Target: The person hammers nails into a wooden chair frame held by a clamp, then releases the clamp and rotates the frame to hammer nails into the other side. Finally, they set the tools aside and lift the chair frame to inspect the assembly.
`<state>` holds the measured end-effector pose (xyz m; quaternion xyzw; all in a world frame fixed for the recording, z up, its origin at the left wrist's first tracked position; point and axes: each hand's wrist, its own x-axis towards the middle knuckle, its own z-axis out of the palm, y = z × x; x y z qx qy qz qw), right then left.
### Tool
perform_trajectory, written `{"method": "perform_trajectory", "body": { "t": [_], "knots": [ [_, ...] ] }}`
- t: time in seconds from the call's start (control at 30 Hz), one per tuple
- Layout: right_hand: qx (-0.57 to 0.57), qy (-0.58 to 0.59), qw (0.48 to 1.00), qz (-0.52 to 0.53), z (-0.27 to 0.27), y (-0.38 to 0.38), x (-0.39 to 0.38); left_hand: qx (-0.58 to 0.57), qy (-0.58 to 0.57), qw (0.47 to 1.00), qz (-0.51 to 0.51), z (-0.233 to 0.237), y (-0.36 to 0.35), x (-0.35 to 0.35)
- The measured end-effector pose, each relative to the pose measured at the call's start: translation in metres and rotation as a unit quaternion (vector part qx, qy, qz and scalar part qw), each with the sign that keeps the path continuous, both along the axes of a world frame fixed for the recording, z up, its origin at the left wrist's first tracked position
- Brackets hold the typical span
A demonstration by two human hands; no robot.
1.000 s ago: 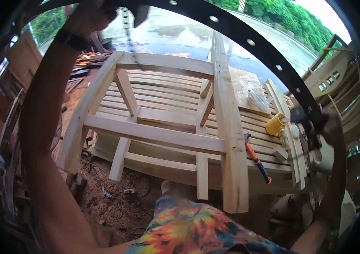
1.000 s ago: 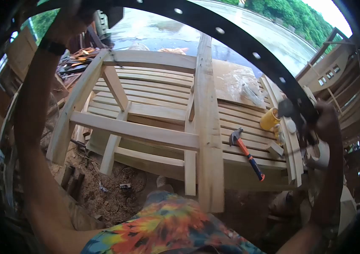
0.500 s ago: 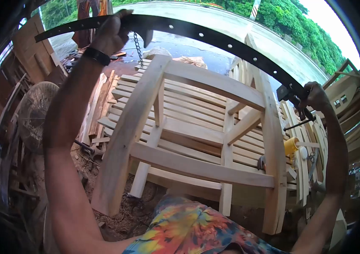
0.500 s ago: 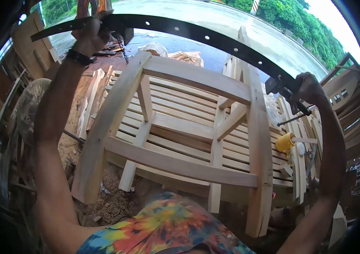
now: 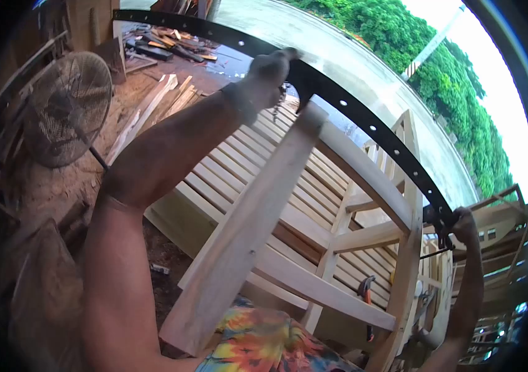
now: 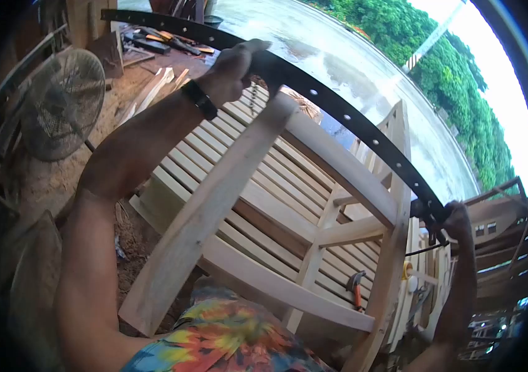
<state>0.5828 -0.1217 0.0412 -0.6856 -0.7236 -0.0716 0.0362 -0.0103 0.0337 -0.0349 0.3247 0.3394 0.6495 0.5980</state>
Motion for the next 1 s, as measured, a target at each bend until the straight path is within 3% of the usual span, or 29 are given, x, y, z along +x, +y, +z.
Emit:
{"method": "perform_trajectory", "body": {
  "t": [0.03, 0.1, 0.17, 0.3, 0.37, 0.4, 0.5, 0.53, 0.67, 0.8, 0.93, 1.0],
  "knots": [
    [0.000, -0.020, 1.000, 0.013, -0.001, 0.003, 0.002, 0.008, 0.011, 1.000, 0.001, 0.012, -0.025, 0.000],
    [-0.042, 0.005, 0.999, -0.014, -0.004, 0.007, 0.002, -0.016, 0.057, 0.997, 0.048, 0.002, -0.009, 0.001],
    [-0.047, 0.111, 0.992, -0.043, -0.005, 0.001, -0.029, -0.032, 0.056, 0.997, 0.049, -0.004, -0.005, -0.001],
    [-0.078, 0.086, 0.992, -0.057, -0.011, 0.006, -0.025, -0.014, 0.007, 1.000, 0.010, -0.026, 0.004, 0.001],
    [-0.064, 0.080, 0.993, -0.060, -0.019, 0.007, -0.012, -0.047, 0.054, 0.997, 0.030, -0.006, -0.030, -0.005],
    [-0.075, 0.116, 0.987, -0.080, -0.019, 0.004, -0.020, -0.007, 0.004, 0.999, 0.044, -0.017, -0.012, 0.003],
    [-0.072, 0.101, 0.990, -0.067, -0.025, -0.001, -0.026, 0.027, 0.001, 0.999, 0.023, -0.025, 0.001, 0.000],
    [-0.074, 0.056, 0.993, -0.073, -0.023, -0.006, -0.041, -0.014, 0.029, 0.999, 0.005, -0.020, -0.003, -0.003],
    [-0.067, 0.097, 0.989, -0.085, -0.034, -0.010, -0.012, 0.016, 0.014, 0.998, 0.058, -0.017, -0.008, 0.004],
    [-0.067, 0.040, 0.995, -0.060, -0.032, -0.014, -0.029, 0.030, 0.061, 0.996, 0.057, -0.021, -0.007, 0.004],
    [-0.108, 0.123, 0.986, -0.043, -0.033, -0.015, -0.026, 0.039, 0.062, 0.995, 0.071, -0.029, 0.009, 0.009],
    [-0.052, 0.238, 0.969, -0.038, -0.043, -0.023, -0.031, 0.054, 0.028, 0.997, 0.047, -0.031, 0.016, 0.008]
  ]
}}
